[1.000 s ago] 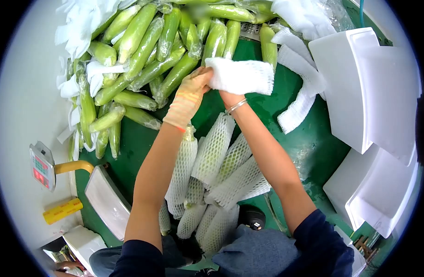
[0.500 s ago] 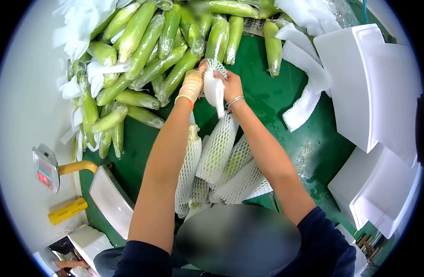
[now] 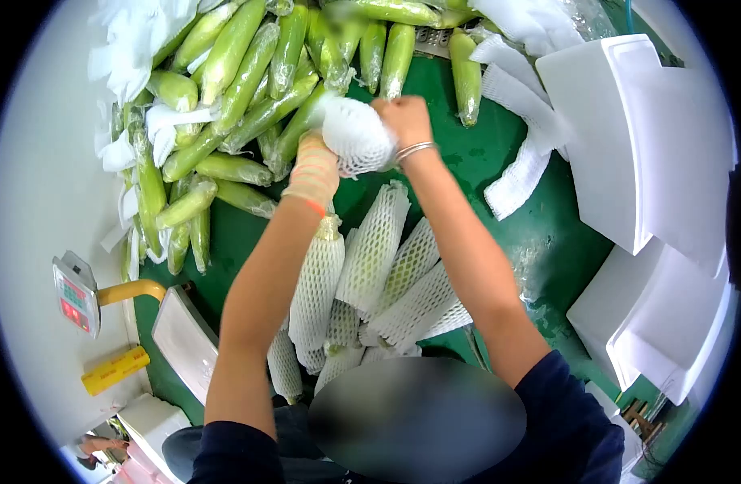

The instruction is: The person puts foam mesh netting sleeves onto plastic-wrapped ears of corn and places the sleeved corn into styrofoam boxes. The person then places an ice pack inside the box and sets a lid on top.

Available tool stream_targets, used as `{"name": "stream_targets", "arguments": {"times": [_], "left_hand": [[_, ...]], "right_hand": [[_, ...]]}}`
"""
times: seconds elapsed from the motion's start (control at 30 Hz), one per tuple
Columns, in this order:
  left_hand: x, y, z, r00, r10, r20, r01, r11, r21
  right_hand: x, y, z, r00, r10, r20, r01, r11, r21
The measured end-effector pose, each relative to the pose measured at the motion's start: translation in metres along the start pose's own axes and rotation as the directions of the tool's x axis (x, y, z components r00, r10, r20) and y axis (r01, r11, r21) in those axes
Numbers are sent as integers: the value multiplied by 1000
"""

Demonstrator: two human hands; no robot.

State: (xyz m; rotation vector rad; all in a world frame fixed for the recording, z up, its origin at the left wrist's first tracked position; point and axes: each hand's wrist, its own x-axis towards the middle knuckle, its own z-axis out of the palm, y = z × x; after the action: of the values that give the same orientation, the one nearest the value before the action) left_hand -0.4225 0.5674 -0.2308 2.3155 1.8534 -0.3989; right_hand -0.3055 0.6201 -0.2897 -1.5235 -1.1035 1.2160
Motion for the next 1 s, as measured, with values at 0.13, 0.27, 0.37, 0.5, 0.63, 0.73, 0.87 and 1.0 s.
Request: {"name": "stream_targets", "arguments": {"times": [0.13, 0.27, 0.37, 0.5, 0.63, 0.73, 0.87, 1.0], "left_hand": [[73, -23, 96, 950, -314, 0, 309, 935, -173], [85, -41, 138, 785, -110, -609, -53, 968, -243], [66, -44, 111, 928, 142, -344, -353, 625, -696], [-7, 33, -12, 984, 167, 59, 21, 223, -975], [-7, 12, 36, 989, 92, 116, 82, 313, -946], [-20, 19, 46, 963, -187, 194, 245, 905, -347], [-27, 8, 41, 957, -79, 278, 197, 883, -426], [-19, -37, 75, 983, 143, -119, -186, 707, -682]], "right_hand": [[4, 63, 3, 932, 268, -242, -310, 938, -156], [11, 92, 11, 873, 425, 240, -486, 793, 368], [-29, 59, -7, 777, 567, 272, -629, 715, 305], [-128, -10, -138, 823, 103, 559, -105, 994, -28], [-225, -92, -289, 937, -342, -67, 285, 863, -418], [-277, -127, -393, 653, -650, -388, 174, 628, -758], [-323, -128, -590, 296, -763, -574, -549, 356, -756], [-341, -99, -642, 666, 235, -708, -264, 962, 70]]}}
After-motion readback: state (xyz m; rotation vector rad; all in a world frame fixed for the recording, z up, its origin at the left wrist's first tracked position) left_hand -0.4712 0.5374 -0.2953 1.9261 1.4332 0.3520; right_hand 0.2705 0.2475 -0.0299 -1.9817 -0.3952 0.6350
